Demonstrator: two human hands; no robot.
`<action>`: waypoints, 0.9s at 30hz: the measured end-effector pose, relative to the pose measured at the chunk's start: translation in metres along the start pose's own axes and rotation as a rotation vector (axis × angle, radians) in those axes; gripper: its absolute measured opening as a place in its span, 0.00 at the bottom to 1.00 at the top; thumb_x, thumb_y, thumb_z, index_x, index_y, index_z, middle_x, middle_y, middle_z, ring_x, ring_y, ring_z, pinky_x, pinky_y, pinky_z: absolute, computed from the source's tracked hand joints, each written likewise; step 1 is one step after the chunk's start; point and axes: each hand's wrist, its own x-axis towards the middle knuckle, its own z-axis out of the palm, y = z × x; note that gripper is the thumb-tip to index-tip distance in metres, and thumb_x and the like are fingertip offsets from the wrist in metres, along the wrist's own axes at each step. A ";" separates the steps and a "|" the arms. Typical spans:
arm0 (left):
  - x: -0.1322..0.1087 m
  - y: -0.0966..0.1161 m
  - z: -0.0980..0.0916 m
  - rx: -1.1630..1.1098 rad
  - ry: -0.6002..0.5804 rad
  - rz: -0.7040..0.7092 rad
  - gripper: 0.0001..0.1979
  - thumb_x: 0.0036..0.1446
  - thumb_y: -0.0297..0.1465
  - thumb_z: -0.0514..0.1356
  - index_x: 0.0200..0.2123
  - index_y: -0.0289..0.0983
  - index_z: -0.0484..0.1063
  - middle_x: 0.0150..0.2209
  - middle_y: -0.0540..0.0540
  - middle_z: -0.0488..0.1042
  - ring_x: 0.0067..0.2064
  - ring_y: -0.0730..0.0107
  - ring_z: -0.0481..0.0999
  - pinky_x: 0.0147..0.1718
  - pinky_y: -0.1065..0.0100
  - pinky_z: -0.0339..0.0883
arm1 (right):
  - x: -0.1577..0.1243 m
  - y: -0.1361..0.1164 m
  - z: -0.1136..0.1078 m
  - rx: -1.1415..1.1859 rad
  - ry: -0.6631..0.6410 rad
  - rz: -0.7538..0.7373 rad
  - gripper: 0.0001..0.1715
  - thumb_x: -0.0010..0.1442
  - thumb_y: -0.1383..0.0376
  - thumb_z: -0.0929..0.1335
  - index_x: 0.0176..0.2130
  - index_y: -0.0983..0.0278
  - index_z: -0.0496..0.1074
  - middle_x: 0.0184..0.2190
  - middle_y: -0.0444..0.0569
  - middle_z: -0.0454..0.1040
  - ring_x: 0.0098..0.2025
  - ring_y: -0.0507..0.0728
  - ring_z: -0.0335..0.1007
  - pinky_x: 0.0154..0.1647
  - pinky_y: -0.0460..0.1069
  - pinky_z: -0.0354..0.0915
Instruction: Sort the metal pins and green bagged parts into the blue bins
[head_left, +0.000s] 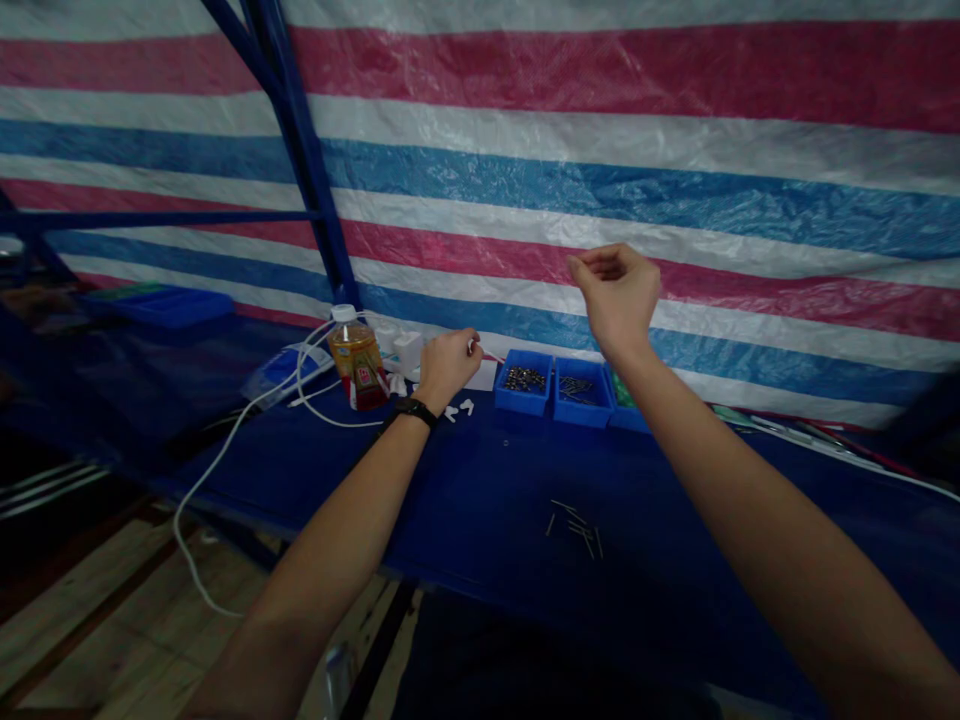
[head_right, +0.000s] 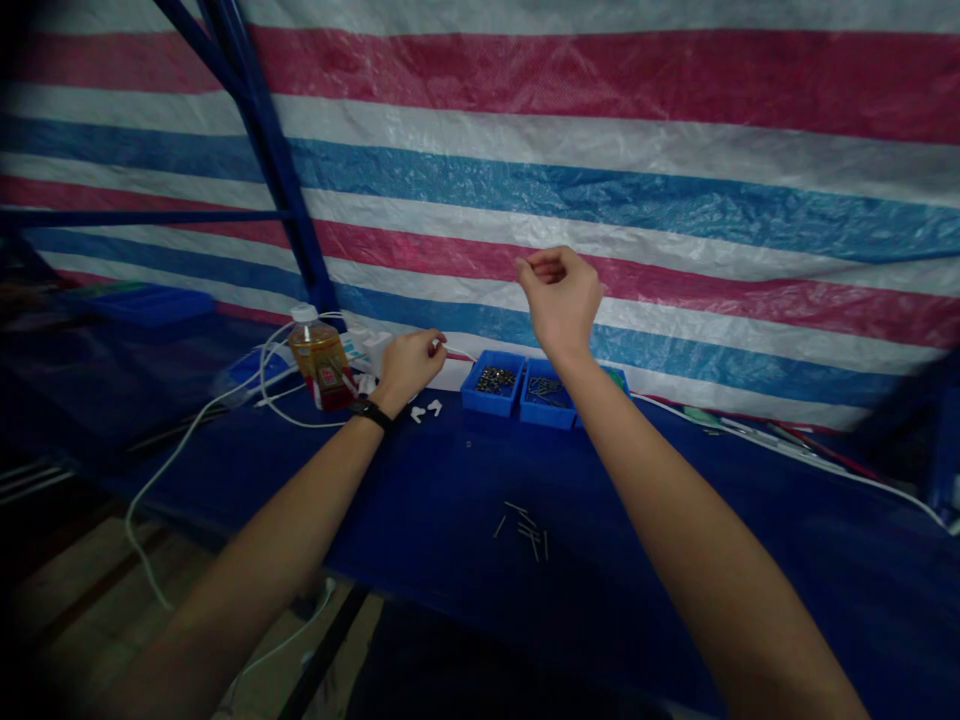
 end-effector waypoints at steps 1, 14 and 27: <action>-0.001 0.001 -0.001 -0.001 -0.009 0.003 0.15 0.62 0.32 0.54 0.47 0.39 0.78 0.39 0.42 0.81 0.42 0.56 0.79 0.38 0.65 0.65 | -0.005 0.001 0.001 -0.044 -0.069 0.020 0.09 0.57 0.62 0.72 0.36 0.65 0.78 0.34 0.51 0.80 0.36 0.57 0.75 0.40 0.52 0.70; -0.027 0.044 -0.018 -0.233 -0.558 0.451 0.10 0.61 0.31 0.58 0.40 0.40 0.80 0.33 0.46 0.79 0.35 0.64 0.77 0.33 0.68 0.62 | -0.169 0.000 -0.134 -0.253 -1.103 0.052 0.24 0.61 0.57 0.71 0.57 0.54 0.74 0.55 0.51 0.74 0.53 0.60 0.73 0.55 0.56 0.71; -0.066 0.067 -0.027 -0.434 -1.199 0.550 0.26 0.48 0.51 0.70 0.42 0.40 0.73 0.32 0.51 0.77 0.33 0.65 0.77 0.24 0.70 0.52 | -0.213 0.014 -0.111 -0.380 -0.752 -0.222 0.22 0.72 0.68 0.55 0.44 0.62 0.75 0.35 0.51 0.77 0.35 0.53 0.78 0.36 0.43 0.75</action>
